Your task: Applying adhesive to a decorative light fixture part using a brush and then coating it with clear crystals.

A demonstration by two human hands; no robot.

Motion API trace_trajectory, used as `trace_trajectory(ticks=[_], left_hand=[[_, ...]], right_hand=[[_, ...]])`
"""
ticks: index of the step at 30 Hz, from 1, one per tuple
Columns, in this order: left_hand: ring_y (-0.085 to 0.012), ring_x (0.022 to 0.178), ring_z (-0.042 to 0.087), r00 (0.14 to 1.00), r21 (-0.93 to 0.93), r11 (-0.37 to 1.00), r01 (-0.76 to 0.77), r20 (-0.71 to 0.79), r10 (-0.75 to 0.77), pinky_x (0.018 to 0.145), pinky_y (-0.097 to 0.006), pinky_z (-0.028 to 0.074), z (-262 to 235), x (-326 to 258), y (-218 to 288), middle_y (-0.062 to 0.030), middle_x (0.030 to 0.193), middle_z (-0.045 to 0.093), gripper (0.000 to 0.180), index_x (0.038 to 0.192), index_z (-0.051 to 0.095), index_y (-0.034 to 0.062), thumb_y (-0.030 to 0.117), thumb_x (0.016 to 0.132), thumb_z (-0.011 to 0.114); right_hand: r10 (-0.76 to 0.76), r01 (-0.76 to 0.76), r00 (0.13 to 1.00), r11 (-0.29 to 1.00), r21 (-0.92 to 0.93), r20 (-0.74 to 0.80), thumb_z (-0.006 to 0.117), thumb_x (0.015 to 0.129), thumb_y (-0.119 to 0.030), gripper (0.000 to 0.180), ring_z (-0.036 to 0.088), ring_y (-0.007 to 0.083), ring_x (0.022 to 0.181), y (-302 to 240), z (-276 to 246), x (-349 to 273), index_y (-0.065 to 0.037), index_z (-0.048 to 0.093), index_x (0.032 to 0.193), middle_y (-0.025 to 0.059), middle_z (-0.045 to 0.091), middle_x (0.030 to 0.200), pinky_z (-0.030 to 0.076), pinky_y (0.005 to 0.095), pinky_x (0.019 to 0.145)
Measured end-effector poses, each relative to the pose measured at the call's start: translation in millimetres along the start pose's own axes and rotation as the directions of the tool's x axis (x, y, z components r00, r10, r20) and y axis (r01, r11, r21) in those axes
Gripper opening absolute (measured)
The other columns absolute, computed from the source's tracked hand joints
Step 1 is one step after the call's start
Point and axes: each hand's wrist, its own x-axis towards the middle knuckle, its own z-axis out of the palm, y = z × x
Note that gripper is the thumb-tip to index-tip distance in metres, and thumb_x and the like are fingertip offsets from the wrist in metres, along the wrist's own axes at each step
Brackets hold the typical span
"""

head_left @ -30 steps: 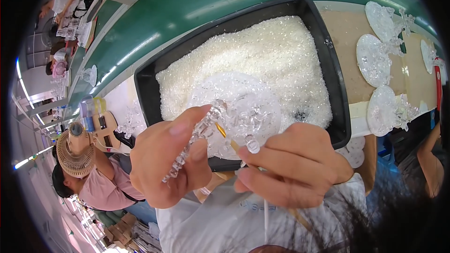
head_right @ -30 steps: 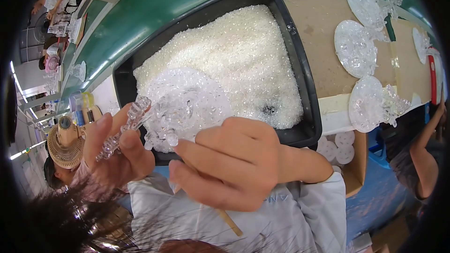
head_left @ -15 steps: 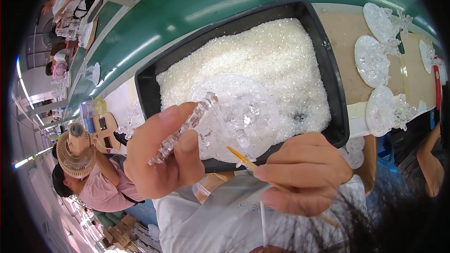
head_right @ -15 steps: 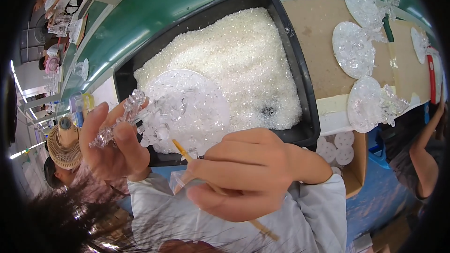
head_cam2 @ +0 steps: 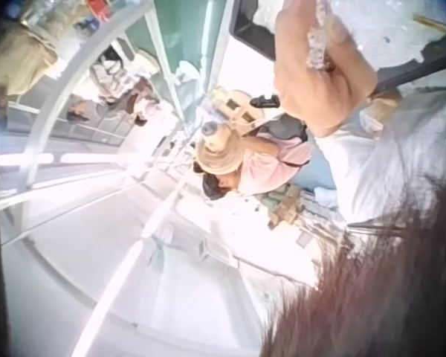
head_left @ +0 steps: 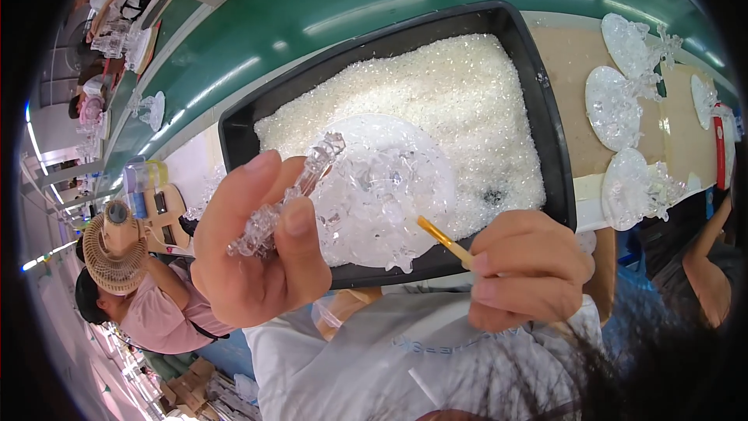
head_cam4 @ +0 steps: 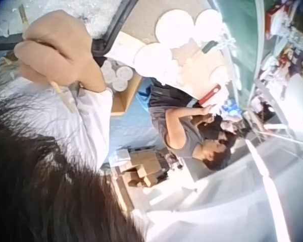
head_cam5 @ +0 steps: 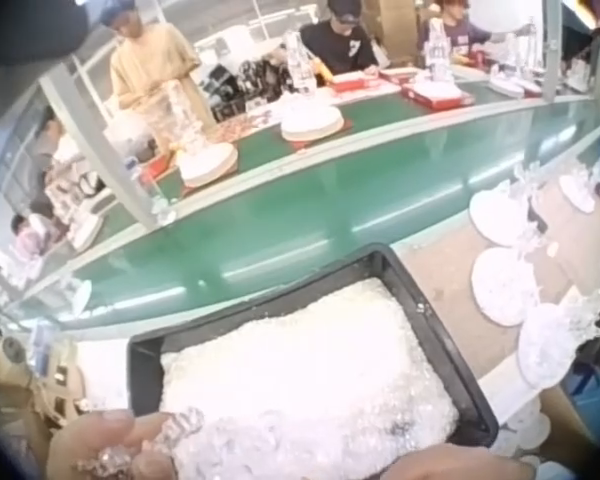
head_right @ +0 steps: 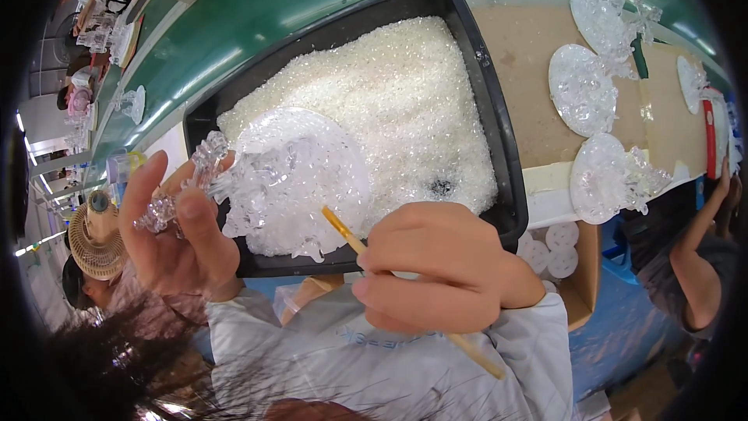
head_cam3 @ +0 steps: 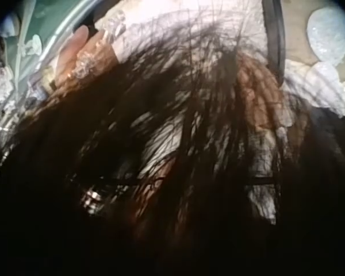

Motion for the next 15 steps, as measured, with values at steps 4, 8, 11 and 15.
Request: trace_trajectory(ticks=[4,8,11,15], left_hand=[[-0.0159,0.071,0.062,0.999,-0.065,0.997,-0.039,0.024,0.041,0.068,-0.025,0.055,-4.2,0.2,-4.3,-0.0229,0.097,0.068,0.036,0.122,0.053,-0.0146,0.005,0.094,0.063],[-0.0260,0.083,0.073,0.996,-0.101,0.995,-0.008,0.084,0.016,0.074,-0.027,0.057,-12.0,-4.8,-7.5,-0.0296,0.108,0.066,0.036,0.120,0.050,-0.0193,-0.005,0.090,0.064],[-0.0264,0.083,0.072,0.991,-0.037,0.994,-0.100,0.083,0.102,0.075,-0.027,0.056,-11.9,-2.3,-8.6,-0.0304,0.110,0.065,0.036,0.120,0.050,-0.0200,-0.004,0.090,0.064],[-0.0098,0.062,0.059,0.998,0.085,0.996,0.026,-0.059,-0.021,0.051,-0.018,0.038,0.6,0.2,-1.3,-0.0221,0.090,0.072,0.042,0.127,0.051,-0.0083,0.021,0.098,0.062]], right_hand=[[-0.019,0.019,0.999,1.000,-0.011,0.034,0.077,0.064,-0.002,0.020,0.062,0.0256,0.053,1.7,2.5,1.8,0.005,0.066,0.080,0.0154,0.062,0.074,0.052,0.0302,0.043],[-0.026,0.027,0.999,0.999,-0.039,0.028,0.077,0.065,-0.003,0.019,0.062,0.0254,0.053,-0.8,-1.6,2.5,0.005,0.065,0.079,0.0145,0.061,0.073,0.052,0.0302,0.044],[-0.008,0.009,0.997,1.000,-0.009,0.079,0.077,0.067,-0.002,0.017,0.062,0.0253,0.054,-1.8,-5.1,2.0,0.004,0.065,0.077,0.0142,0.061,0.074,0.052,0.0298,0.044],[-0.010,0.011,0.997,1.000,-0.018,0.076,0.076,0.067,-0.001,0.016,0.061,0.0251,0.056,-2.9,-5.6,0.4,0.002,0.063,0.076,0.0136,0.061,0.074,0.052,0.0299,0.045]])
